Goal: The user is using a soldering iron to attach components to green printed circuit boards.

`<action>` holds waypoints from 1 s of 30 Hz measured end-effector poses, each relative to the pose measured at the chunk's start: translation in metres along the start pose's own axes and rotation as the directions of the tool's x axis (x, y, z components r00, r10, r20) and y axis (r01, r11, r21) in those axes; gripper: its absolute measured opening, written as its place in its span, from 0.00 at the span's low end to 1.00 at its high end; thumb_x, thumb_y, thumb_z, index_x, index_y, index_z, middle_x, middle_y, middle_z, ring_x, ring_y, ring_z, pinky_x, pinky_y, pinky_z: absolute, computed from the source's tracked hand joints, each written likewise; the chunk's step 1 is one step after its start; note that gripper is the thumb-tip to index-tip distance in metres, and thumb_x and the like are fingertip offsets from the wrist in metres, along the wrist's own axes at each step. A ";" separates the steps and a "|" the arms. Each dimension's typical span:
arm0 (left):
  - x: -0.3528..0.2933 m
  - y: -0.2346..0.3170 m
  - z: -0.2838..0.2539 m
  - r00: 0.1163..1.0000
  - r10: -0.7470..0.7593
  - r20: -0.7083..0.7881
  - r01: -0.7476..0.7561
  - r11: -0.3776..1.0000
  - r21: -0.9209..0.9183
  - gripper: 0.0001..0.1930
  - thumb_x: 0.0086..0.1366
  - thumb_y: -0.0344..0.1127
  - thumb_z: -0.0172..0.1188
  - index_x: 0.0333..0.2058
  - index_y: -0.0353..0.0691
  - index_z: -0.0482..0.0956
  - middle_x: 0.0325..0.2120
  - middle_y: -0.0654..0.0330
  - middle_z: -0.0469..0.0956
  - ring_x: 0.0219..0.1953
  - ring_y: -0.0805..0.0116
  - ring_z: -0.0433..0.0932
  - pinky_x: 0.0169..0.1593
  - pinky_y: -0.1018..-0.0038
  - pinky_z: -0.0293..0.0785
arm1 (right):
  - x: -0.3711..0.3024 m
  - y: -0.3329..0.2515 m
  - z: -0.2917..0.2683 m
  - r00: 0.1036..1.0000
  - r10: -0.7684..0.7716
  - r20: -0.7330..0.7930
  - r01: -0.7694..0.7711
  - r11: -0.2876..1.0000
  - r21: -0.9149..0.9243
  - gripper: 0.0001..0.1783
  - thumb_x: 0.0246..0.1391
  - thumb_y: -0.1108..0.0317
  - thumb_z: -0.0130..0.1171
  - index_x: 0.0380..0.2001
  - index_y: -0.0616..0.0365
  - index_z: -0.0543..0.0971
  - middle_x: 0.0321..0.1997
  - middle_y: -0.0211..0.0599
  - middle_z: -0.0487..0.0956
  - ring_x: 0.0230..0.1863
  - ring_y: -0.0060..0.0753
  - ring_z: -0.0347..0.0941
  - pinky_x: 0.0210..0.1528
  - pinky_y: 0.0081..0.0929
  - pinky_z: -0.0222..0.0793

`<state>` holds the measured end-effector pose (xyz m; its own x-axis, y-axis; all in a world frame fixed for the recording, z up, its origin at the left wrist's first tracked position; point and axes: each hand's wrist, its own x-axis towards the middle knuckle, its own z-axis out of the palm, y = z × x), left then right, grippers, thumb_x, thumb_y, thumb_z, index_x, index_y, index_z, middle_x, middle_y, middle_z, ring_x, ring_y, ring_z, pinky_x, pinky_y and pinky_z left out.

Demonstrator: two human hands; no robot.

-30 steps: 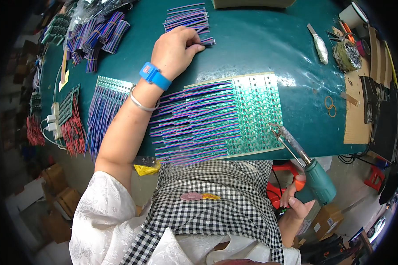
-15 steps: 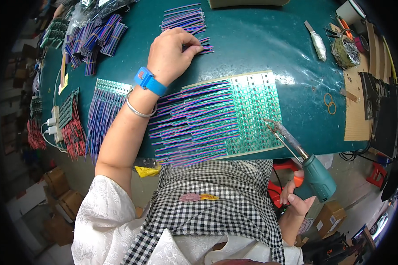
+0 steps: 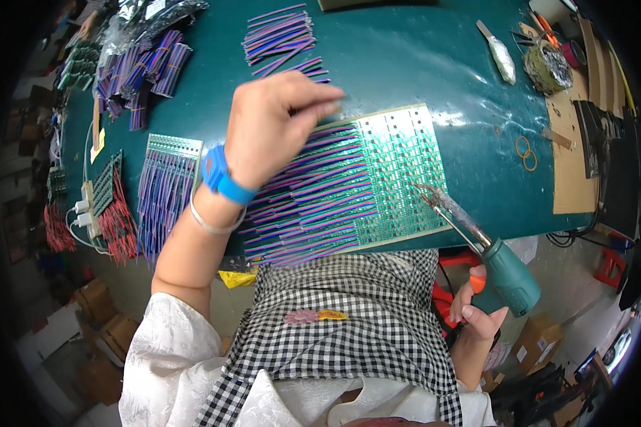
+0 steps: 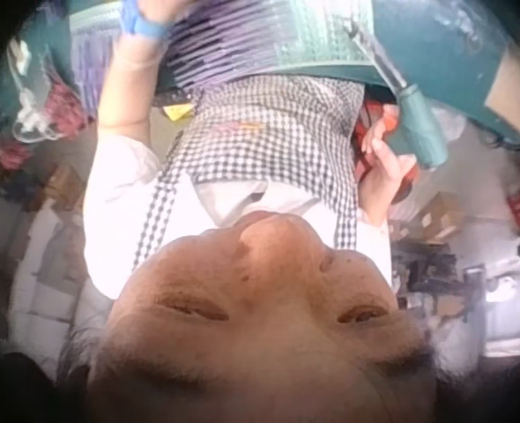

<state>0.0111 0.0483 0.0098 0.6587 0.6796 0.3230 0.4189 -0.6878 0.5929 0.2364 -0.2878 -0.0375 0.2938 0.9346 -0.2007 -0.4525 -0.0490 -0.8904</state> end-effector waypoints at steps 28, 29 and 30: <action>-0.109 0.053 0.050 0.968 0.146 0.202 -0.151 0.988 0.010 0.22 0.42 0.20 0.64 0.41 0.37 0.85 0.29 0.58 0.77 0.28 0.64 0.78 0.27 0.71 0.75 | -0.026 -0.005 0.001 0.981 0.188 0.038 -0.183 0.978 -0.098 0.30 0.42 0.80 0.65 0.53 0.74 0.73 0.29 0.36 0.75 0.23 0.22 0.67 0.27 0.20 0.62; -0.109 0.054 0.049 0.967 0.145 0.209 -0.153 0.988 0.024 0.22 0.42 0.20 0.64 0.41 0.37 0.85 0.29 0.58 0.76 0.28 0.64 0.78 0.27 0.72 0.75 | -0.026 -0.005 0.003 0.981 0.193 0.029 -0.190 0.977 -0.098 0.30 0.42 0.79 0.65 0.52 0.74 0.73 0.29 0.36 0.75 0.23 0.21 0.67 0.27 0.20 0.62; -0.110 0.054 0.049 0.967 0.144 0.212 -0.153 0.988 0.028 0.22 0.42 0.20 0.64 0.41 0.36 0.85 0.29 0.58 0.76 0.28 0.64 0.78 0.27 0.72 0.75 | -0.025 -0.006 0.004 0.980 0.199 0.020 -0.196 0.976 -0.097 0.29 0.42 0.79 0.66 0.51 0.73 0.74 0.28 0.35 0.75 0.23 0.21 0.67 0.27 0.20 0.62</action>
<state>-0.0082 -0.0767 -0.0298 0.8296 0.5036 0.2410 0.3302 -0.7907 0.5155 0.2282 -0.3097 -0.0258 0.1806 0.9131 -0.3656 -0.4173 -0.2655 -0.8692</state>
